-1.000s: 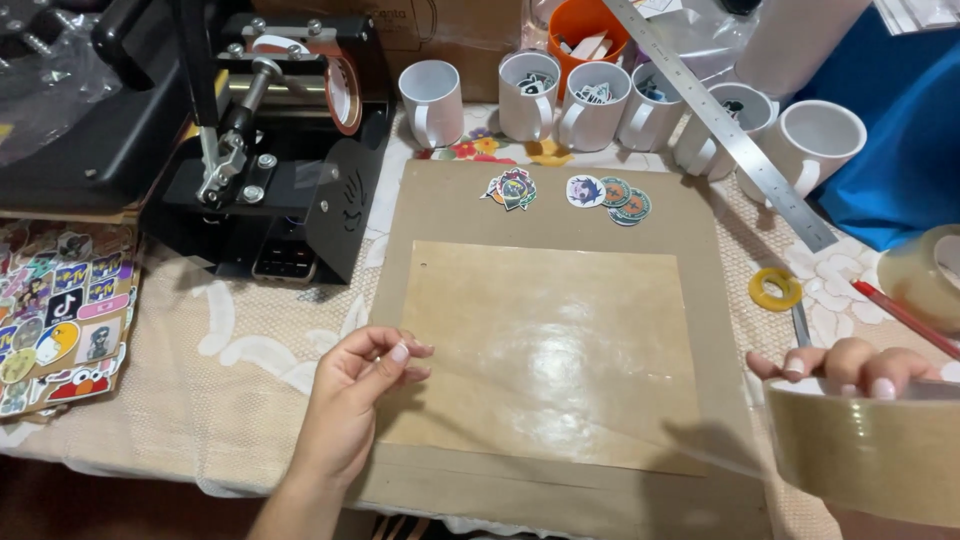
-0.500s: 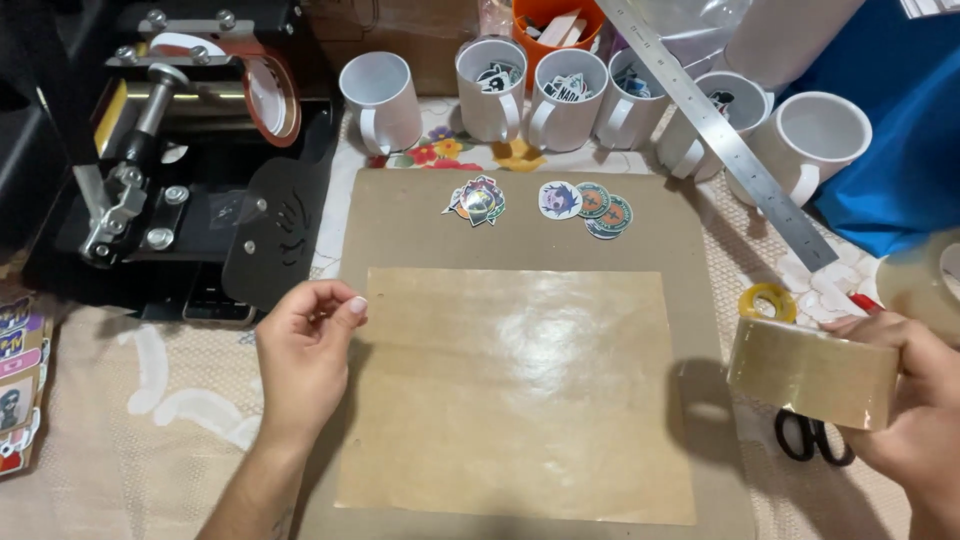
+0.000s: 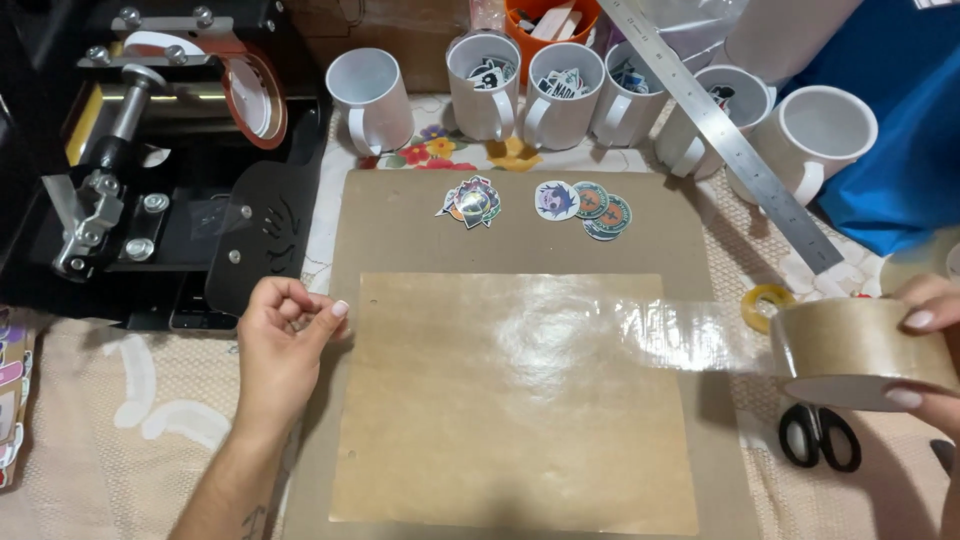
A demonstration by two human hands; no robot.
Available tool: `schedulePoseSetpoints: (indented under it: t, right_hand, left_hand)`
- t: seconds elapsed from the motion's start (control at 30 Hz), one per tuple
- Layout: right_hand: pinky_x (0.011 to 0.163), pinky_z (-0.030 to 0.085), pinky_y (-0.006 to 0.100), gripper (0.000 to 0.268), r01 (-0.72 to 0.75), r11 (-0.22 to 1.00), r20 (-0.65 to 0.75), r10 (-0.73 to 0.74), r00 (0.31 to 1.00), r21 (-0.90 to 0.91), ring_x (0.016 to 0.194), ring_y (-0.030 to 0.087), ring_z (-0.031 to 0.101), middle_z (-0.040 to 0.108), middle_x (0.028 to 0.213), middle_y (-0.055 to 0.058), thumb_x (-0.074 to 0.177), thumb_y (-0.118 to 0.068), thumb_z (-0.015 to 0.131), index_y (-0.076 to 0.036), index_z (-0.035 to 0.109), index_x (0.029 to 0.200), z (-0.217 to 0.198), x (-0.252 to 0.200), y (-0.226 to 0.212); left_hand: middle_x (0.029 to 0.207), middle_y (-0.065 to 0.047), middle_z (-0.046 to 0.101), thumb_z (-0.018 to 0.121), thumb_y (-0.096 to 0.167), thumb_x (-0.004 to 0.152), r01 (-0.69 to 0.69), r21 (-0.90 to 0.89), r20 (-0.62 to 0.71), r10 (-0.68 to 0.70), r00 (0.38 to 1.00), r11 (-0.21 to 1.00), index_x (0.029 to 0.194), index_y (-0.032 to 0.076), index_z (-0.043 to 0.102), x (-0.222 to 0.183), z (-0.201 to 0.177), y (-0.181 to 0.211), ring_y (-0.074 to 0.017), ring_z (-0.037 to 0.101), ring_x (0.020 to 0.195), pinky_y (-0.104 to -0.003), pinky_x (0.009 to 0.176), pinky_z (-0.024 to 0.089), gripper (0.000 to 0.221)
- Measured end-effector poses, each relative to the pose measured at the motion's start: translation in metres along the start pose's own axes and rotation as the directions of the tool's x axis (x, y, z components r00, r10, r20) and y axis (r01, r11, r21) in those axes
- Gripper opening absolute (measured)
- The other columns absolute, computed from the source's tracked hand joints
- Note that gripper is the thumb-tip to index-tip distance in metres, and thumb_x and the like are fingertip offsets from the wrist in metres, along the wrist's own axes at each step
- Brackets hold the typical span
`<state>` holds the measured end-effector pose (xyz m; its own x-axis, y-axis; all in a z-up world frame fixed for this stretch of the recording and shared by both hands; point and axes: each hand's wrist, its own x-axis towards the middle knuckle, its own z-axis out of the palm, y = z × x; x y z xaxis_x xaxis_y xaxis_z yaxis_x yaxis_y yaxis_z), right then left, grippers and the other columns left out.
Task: The person is arranging various stickers on a surface, applying clear adhesive tape over them, and trimming the edges with a craft knife.
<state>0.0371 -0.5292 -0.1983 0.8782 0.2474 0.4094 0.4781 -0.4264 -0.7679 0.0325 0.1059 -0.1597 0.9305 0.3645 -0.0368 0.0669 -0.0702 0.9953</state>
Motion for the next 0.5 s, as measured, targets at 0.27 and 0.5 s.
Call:
schedulePoseSetpoints:
  t: [0.27,0.5]
  right_hand:
    - [0.103,0.051,0.036,0.070,0.031,0.777,0.228,0.146,0.963,-0.629,0.116,0.021,0.065,0.064,0.123,0.006,0.052,-0.024,0.085,-0.022,0.070,0.120,0.002,0.035,-0.017]
    - [0.104,0.049,0.035,0.074,-0.022,0.859,0.203,0.146,0.968,-0.512,0.112,0.023,0.065,0.067,0.122,0.009,0.055,-0.019,0.080,-0.017,0.066,0.127,0.012,0.030,0.024]
  left_hand:
    - [0.084,-0.007,0.060,0.070,0.001,0.091,-0.169,0.056,0.078,0.164,0.983,0.984,0.093,0.003,0.061,0.003,-0.002,-0.003,-0.0113,0.059,0.074,-0.024,0.064,0.063,0.009]
    - [0.095,-0.013,0.072,0.073,-0.002,0.086,-0.206,0.071,0.040,0.204,0.978,0.976,0.098,-0.003,0.077,0.007,0.004,-0.003,-0.0162,0.069,0.073,-0.023,0.068,0.065,0.013]
